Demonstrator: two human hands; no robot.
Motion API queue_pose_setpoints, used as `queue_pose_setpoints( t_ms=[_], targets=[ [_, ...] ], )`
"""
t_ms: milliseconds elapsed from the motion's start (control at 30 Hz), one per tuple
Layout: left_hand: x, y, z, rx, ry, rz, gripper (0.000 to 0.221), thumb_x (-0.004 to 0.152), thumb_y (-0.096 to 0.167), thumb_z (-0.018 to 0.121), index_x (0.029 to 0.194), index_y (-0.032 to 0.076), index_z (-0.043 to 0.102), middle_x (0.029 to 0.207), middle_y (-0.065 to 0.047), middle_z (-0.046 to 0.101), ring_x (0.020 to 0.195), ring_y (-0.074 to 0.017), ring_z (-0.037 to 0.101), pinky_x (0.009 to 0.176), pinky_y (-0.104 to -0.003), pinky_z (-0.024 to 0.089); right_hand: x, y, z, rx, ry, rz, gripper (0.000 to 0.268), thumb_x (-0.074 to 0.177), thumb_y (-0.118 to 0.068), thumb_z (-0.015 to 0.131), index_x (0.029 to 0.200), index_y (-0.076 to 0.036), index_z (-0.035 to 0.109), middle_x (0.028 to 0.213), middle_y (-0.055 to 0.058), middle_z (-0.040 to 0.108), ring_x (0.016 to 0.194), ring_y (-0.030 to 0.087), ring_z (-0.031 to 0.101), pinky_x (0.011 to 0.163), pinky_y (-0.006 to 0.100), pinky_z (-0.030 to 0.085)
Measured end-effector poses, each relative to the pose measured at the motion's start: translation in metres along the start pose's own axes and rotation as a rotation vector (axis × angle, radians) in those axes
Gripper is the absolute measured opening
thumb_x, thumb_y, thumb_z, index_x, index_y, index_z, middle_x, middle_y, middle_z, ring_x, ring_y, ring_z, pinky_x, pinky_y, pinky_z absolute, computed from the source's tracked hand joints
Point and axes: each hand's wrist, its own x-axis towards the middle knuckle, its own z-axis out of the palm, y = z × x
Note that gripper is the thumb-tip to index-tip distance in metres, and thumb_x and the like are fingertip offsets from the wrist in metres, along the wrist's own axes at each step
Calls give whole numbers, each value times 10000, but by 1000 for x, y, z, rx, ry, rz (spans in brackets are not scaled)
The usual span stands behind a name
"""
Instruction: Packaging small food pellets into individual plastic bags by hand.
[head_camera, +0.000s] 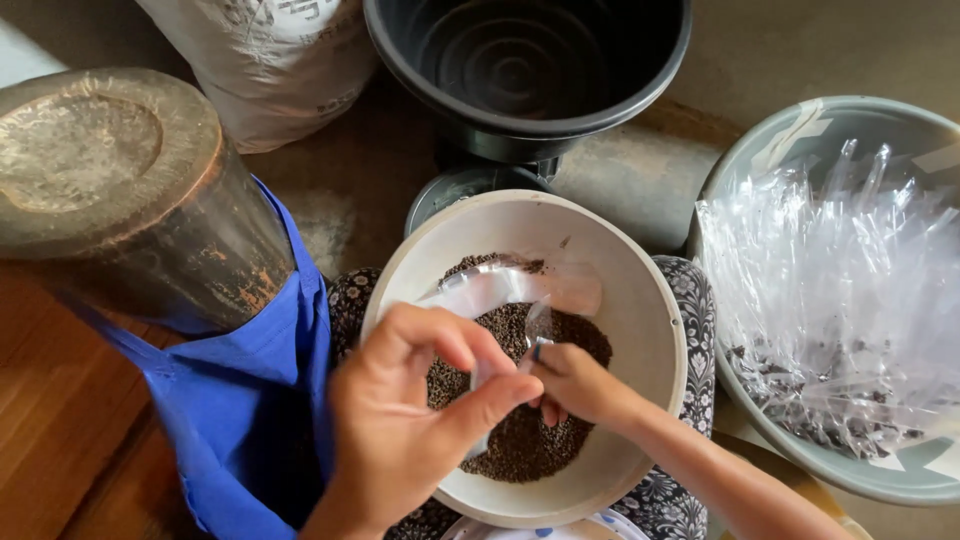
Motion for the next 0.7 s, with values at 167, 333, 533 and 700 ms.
queue_pose_setpoints(
  t_ms=[167,333,533,700],
  targets=[
    [-35,-69,16,120,-52,-118,239,756,14,834,843,80,622,823,-56,745,725,-131,688,723,-257,586,-44,-42,-31,448,143,-139,334,1058,-232,525,887,40,617,683,139,607,497,182,533,409,310,451],
    [-42,-87,38,304,-21,-186,313,676,82,900,916,65,700,774,-26,771,656,-126,725,618,-249,589,-88,-81,-45,-17,180,-470,323,1020,-268,545,880,-15,689,659,30,642,566,110,605,516,251,524],
    [2,-42,39,334,-24,75,340,765,30,816,1040,29,617,844,-75,758,771,-156,742,726,-248,644,-88,-71,-36,144,341,-810,218,1037,-50,494,1131,64,654,991,96,616,903,169,632,838,290,552],
    [18,15,36,280,109,232,334,771,-41,830,985,28,583,877,-52,700,764,-136,681,797,-242,583,-42,-13,25,-263,-23,-697,226,857,8,679,1080,-22,703,1031,103,728,850,244,689,757,363,576]
  ],
)
